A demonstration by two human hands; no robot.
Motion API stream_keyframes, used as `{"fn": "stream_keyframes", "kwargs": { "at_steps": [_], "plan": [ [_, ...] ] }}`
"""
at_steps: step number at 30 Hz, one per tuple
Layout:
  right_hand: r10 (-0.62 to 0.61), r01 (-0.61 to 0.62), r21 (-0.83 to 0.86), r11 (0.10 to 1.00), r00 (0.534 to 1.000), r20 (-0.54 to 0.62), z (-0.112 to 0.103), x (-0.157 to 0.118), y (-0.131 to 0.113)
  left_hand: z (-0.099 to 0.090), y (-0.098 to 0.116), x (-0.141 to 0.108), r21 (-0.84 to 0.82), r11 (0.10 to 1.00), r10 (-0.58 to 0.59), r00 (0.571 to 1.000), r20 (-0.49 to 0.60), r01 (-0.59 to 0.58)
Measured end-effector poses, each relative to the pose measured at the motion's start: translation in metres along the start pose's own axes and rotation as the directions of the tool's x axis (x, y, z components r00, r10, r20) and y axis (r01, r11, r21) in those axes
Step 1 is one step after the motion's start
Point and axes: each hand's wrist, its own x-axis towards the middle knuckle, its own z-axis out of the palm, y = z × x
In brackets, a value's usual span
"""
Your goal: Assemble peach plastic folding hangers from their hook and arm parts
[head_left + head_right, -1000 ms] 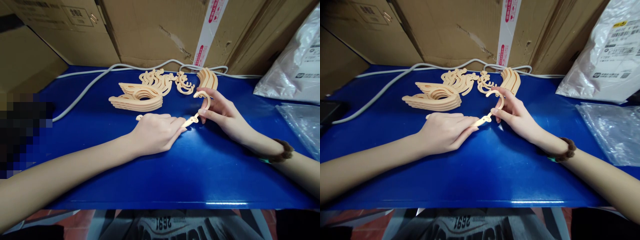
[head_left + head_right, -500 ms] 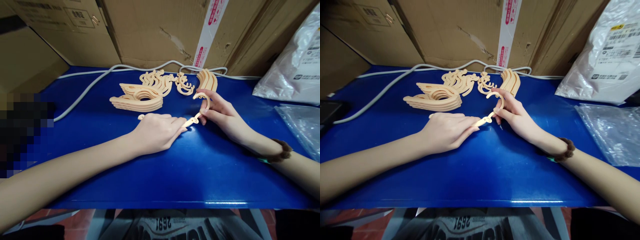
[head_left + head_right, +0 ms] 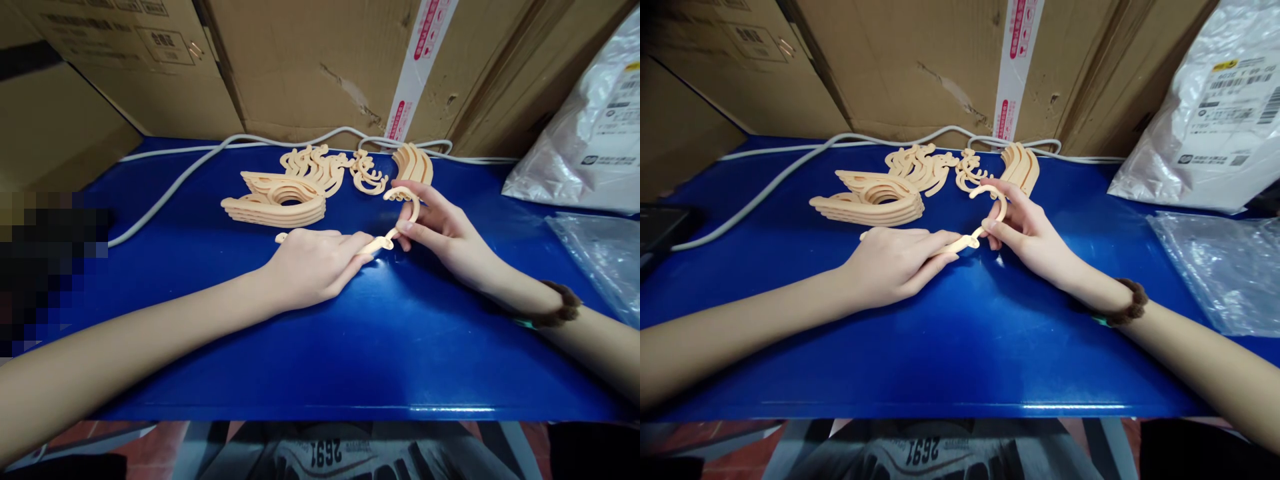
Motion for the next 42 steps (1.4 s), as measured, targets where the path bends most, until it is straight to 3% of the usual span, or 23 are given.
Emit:
{"fn": "stream_keyframes", "kwargs": {
  "at_steps": [4,7,8,10,13,15,17,21,25,29,35,42],
  "plan": [
    [0.007,-0.007,0.001,1.000,1.000,0.009,-0.002,0.000,-0.005,-0.004,0.003,-0.001,-0.210,0.974,-0.074,0.995,0.067,0.086],
    [0.000,-0.001,0.001,1.000,0.999,0.040,-0.003,0.000,-0.008,-0.008,0.004,0.002,-0.464,0.869,-0.091,0.977,0.192,0.172],
    [-0.004,0.004,-0.003,1.000,0.999,0.052,-0.002,0.000,-0.008,-0.009,0.003,0.003,-0.572,0.791,-0.086,0.965,0.247,0.216],
    [-0.009,0.011,-0.022,1.000,0.997,0.073,-0.001,0.000,-0.009,-0.011,0.001,0.007,-0.757,0.554,-0.063,0.925,0.376,0.345],
    [-0.008,0.014,-0.081,0.997,0.997,0.077,0.000,0.001,-0.009,-0.011,-0.002,0.012,-0.822,0.181,-0.011,0.837,0.547,0.540],
    [-0.018,0.021,-0.127,0.992,1.000,0.024,-0.003,0.004,-0.010,-0.009,-0.003,0.013,-0.797,0.020,-0.006,0.798,0.603,0.603],
    [-0.039,0.027,-0.164,0.986,0.996,-0.075,-0.013,0.010,-0.009,-0.008,-0.003,0.014,-0.778,-0.075,-0.027,0.778,0.627,0.624],
    [-0.033,-0.036,-0.194,0.980,0.939,-0.342,-0.045,0.027,-0.002,-0.005,-0.001,0.015,-0.780,-0.131,-0.060,0.780,0.623,0.612],
    [0.105,-0.247,-0.230,0.941,0.862,-0.496,-0.074,0.043,0.007,-0.005,0.000,0.015,-0.775,-0.141,-0.099,0.770,0.630,0.616],
    [0.187,-0.383,-0.304,0.872,0.836,-0.516,-0.088,0.059,0.017,-0.005,-0.001,0.016,-0.761,-0.154,-0.121,0.753,0.647,0.630],
    [0.209,-0.414,-0.414,0.811,0.865,-0.456,-0.098,0.081,0.031,-0.005,0.000,0.016,-0.767,-0.156,-0.116,0.760,0.640,0.622],
    [0.205,-0.420,-0.452,0.787,0.869,-0.451,-0.104,0.089,0.039,-0.005,-0.002,0.016,-0.773,-0.144,-0.094,0.769,0.632,0.618]
  ]
}}
